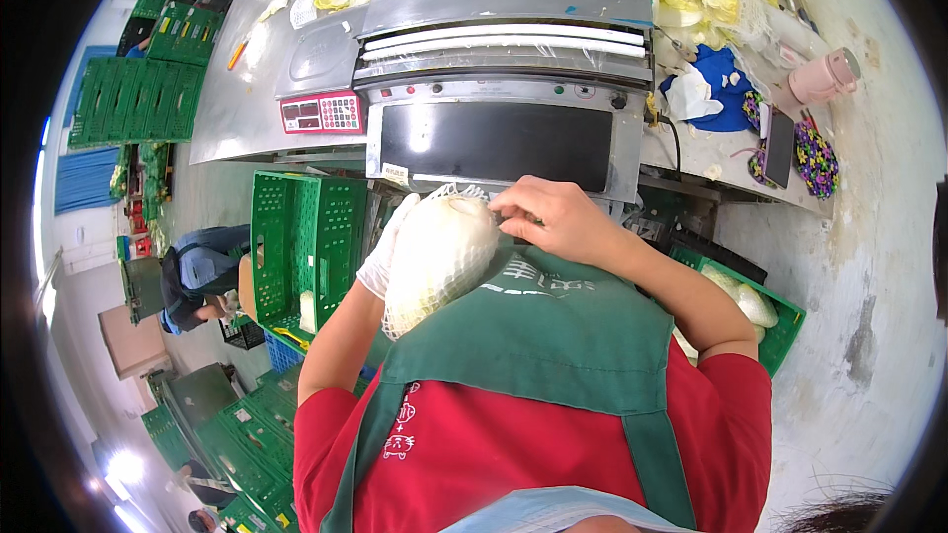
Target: The person wraps individual cabbages in plastic mesh and film using a heat-sealer machine, then places the finished items into a plastic crate.
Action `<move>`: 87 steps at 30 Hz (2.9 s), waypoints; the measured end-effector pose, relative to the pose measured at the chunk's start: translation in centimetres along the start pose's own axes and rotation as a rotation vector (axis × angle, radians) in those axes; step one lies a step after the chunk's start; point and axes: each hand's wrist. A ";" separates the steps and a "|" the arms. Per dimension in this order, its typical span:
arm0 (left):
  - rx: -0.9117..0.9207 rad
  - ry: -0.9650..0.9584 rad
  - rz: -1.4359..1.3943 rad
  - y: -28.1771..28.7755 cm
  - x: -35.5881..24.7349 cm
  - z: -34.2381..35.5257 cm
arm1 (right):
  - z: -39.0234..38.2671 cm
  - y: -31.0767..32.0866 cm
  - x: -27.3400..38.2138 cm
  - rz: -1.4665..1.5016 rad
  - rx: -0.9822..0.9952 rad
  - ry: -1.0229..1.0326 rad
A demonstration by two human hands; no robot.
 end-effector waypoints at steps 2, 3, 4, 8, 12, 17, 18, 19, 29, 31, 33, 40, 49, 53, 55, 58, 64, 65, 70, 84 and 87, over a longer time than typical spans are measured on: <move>0.036 -0.016 0.096 0.3 0.3 0.5 | 0.0 -0.4 0.3 -0.156 -0.073 0.182; 0.056 -0.046 0.162 0.6 0.6 0.9 | 0.0 -0.7 0.4 -0.242 -0.111 0.248; 0.065 -0.045 0.110 0.7 0.7 0.9 | 0.1 -0.6 0.5 -0.288 -0.110 0.273; 0.088 -0.017 -0.076 0.7 -1.5 1.4 | 0.4 -0.5 0.6 -0.397 -0.124 0.368; 0.125 0.114 -0.657 0.4 -0.4 1.3 | 0.3 -1.4 0.1 -0.567 -0.156 0.390; 0.041 0.575 -1.572 0.4 -2.7 -0.6 | 2.1 -0.2 -1.3 -0.588 -0.241 0.040; 0.027 0.553 -1.583 0.6 -3.0 -0.9 | 2.4 0.3 -0.7 -0.651 -0.191 -0.038; 0.011 0.529 -1.597 0.7 -3.3 -1.3 | 2.5 0.0 -0.1 -0.600 -0.247 -0.016; -0.030 0.260 -1.381 -0.3 2.2 -0.3 | 5.6 -5.5 -2.5 0.430 0.449 -0.069; -0.069 0.442 -1.455 0.7 0.2 -1.1 | 4.7 -5.1 -0.5 0.388 0.523 -0.185; -0.073 0.419 -1.320 0.9 4.0 -2.7 | 4.0 -4.4 2.7 0.285 0.547 -0.232; -0.245 0.186 -0.703 3.9 1.8 -10.3 | 1.5 -3.6 -0.9 0.423 0.318 -0.308; -0.573 -0.180 -0.954 5.2 -3.0 -4.8 | 5.5 -0.5 -1.7 0.785 -0.240 -0.386; -0.527 -0.379 -0.552 12.2 -9.1 1.4 | 11.2 5.6 -0.1 1.005 -0.360 -0.671; -0.473 -0.451 -0.429 15.5 -10.3 5.8 | 13.8 8.6 -0.5 0.926 -0.445 -0.654; -0.351 -0.340 -0.881 19.9 -11.3 13.4 | 17.6 11.3 -4.5 0.680 -0.625 -0.436; -0.467 -0.274 -0.881 24.0 -8.2 27.3 | 21.6 13.0 -11.6 0.470 -0.770 -0.335; -0.450 -0.276 -0.865 23.8 -7.6 28.0 | 21.4 13.0 -12.9 0.472 -0.771 -0.354; -0.375 -0.247 -0.734 24.1 -3.7 29.5 | 20.9 12.1 -16.7 0.350 -0.774 -0.424; -0.322 -0.521 1.123 31.0 0.3 17.8 | 13.9 19.3 -7.8 -1.061 -0.106 -0.110; -0.183 -0.421 1.306 30.6 0.6 15.9 | 12.0 19.6 -7.0 -1.246 0.245 -0.020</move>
Point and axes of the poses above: each hand's wrist, its own z-axis towards the middle knuckle, its own y-axis out of the back of the hand, x = y × z, and after that the axes turned 3 degrees about -z, right-handed
